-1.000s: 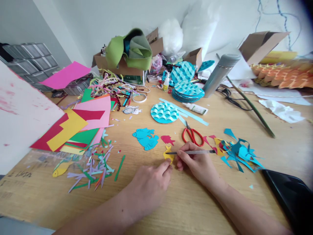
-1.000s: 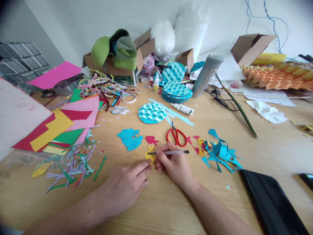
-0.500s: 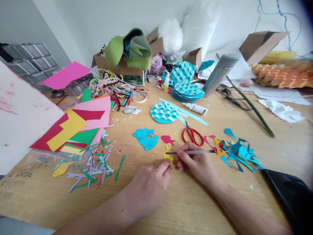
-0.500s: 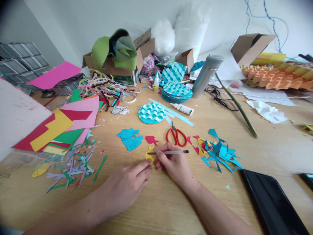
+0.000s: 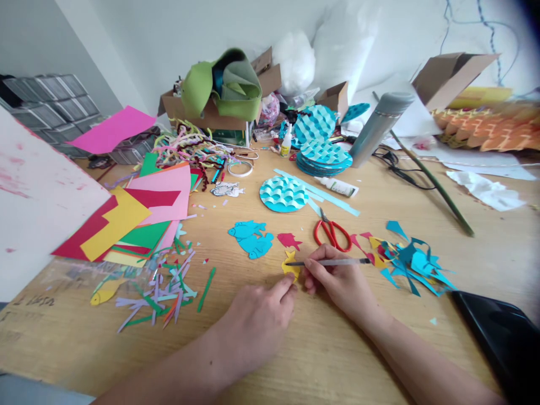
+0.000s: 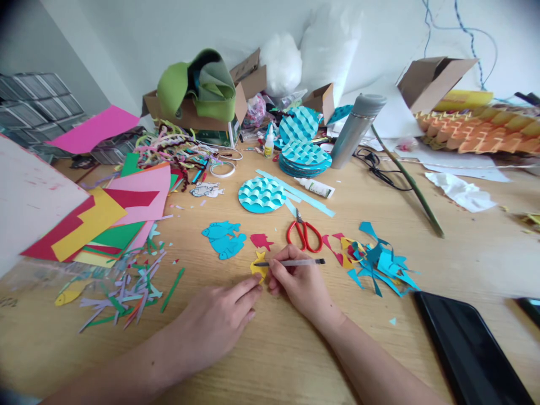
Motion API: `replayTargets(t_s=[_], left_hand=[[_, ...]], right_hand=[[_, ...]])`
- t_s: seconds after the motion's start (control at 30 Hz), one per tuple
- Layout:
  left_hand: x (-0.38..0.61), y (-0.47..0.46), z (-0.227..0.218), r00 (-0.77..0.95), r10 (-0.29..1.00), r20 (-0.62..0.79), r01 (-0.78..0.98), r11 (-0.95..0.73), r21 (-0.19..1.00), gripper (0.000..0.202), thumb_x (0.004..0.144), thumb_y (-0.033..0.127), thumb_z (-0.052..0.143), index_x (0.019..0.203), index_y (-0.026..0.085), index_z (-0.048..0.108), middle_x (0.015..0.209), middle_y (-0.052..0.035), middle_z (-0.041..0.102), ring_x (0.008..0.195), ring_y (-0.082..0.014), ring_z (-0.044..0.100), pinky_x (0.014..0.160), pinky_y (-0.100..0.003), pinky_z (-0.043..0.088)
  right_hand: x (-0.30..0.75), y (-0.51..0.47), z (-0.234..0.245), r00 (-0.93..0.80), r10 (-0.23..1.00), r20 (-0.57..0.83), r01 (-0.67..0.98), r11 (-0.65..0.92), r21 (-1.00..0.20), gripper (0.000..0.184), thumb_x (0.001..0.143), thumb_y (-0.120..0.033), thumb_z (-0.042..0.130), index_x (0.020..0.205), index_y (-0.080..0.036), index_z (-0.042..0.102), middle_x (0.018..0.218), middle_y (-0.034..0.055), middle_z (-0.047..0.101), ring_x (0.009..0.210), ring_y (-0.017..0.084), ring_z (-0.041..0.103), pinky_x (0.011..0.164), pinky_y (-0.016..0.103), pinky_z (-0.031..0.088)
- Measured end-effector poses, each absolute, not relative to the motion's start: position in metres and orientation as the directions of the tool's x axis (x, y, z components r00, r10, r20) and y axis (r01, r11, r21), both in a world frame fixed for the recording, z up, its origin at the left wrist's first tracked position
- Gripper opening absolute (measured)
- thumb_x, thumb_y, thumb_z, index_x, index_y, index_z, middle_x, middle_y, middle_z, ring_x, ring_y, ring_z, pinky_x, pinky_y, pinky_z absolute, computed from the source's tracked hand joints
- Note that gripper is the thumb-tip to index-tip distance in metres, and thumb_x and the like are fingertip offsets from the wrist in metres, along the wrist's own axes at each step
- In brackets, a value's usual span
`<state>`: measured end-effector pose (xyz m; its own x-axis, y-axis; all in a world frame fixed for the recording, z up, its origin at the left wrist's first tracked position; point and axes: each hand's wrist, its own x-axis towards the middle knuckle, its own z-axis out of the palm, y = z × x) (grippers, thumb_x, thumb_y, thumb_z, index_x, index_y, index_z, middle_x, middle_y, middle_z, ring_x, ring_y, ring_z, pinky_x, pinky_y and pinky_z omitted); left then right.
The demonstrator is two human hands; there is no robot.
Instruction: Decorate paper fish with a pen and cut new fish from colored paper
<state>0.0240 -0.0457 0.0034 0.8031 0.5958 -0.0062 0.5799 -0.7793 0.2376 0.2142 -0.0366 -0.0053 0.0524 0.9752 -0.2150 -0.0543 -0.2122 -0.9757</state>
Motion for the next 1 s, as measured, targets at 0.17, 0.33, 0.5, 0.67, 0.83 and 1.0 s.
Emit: replayTargets(t_s=[0.17,0.33,0.5,0.67,0.83,1.0], left_hand=[[0.0239,-0.0457,0.0041,0.803,0.596,-0.008,0.580,-0.779,0.237,0.037,0.095,0.016,0.041,0.131,0.014,0.051,0.137,-0.0160,0.054,0.102,-0.0222,0.067,0.079,-0.033,0.058],[0.0242,-0.0454,0.0043,0.805,0.593,-0.012,0.578,-0.781,0.238,0.036,0.095,0.016,0.043,0.130,0.014,0.051,0.137,-0.0159,0.055,0.101,-0.0223,0.067,0.079,-0.034,0.058],[0.0241,-0.0456,0.0020,0.804,0.595,0.000,0.579,-0.782,0.230,0.038,0.095,0.016,0.041,0.131,0.013,0.051,0.137,-0.0165,0.055,0.103,-0.0230,0.067,0.079,-0.034,0.058],[0.0242,-0.0452,0.0046,0.807,0.590,-0.012,0.576,-0.784,0.232,0.038,0.094,0.015,0.041,0.131,0.013,0.051,0.138,-0.0155,0.054,0.103,-0.0231,0.067,0.077,-0.034,0.059],[0.0244,-0.0456,0.0054,0.809,0.587,-0.023,0.578,-0.789,0.209,0.038,0.093,0.014,0.043,0.130,0.013,0.051,0.138,-0.0135,0.055,0.100,-0.0237,0.068,0.074,-0.035,0.060],[0.0243,-0.0457,0.0036,0.807,0.590,-0.013,0.579,-0.788,0.211,0.038,0.094,0.014,0.041,0.131,0.013,0.051,0.138,-0.0156,0.055,0.099,-0.0229,0.068,0.074,-0.034,0.059]], right_hand=[[0.2146,-0.0366,-0.0039,0.039,0.974,-0.225,-0.064,-0.222,-0.973,0.046,0.067,-0.058,0.078,0.072,-0.020,0.051,0.053,-0.0017,0.062,0.043,0.012,0.058,0.041,0.023,0.050],[0.2145,-0.0369,-0.0044,0.047,0.977,-0.210,-0.047,-0.208,-0.977,0.044,0.069,-0.057,0.076,0.072,-0.021,0.051,0.052,-0.0017,0.062,0.042,0.011,0.057,0.042,0.022,0.049],[0.2140,-0.0366,-0.0044,0.041,0.974,-0.222,-0.049,-0.220,-0.974,0.046,0.068,-0.058,0.076,0.072,-0.020,0.051,0.053,-0.0017,0.062,0.042,0.011,0.057,0.041,0.022,0.049],[0.2143,-0.0370,-0.0028,0.041,0.972,-0.232,-0.065,-0.229,-0.971,0.047,0.066,-0.057,0.078,0.072,-0.020,0.051,0.054,-0.0024,0.062,0.042,0.011,0.058,0.041,0.022,0.049],[0.2137,-0.0375,-0.0029,0.050,0.973,-0.227,-0.056,-0.224,-0.973,0.047,0.067,-0.058,0.077,0.072,-0.020,0.051,0.053,-0.0023,0.061,0.042,0.011,0.057,0.041,0.022,0.049],[0.2146,-0.0367,-0.0028,0.036,0.973,-0.226,-0.049,-0.224,-0.973,0.046,0.067,-0.058,0.077,0.071,-0.020,0.051,0.054,-0.0016,0.062,0.041,0.011,0.057,0.040,0.022,0.048]])
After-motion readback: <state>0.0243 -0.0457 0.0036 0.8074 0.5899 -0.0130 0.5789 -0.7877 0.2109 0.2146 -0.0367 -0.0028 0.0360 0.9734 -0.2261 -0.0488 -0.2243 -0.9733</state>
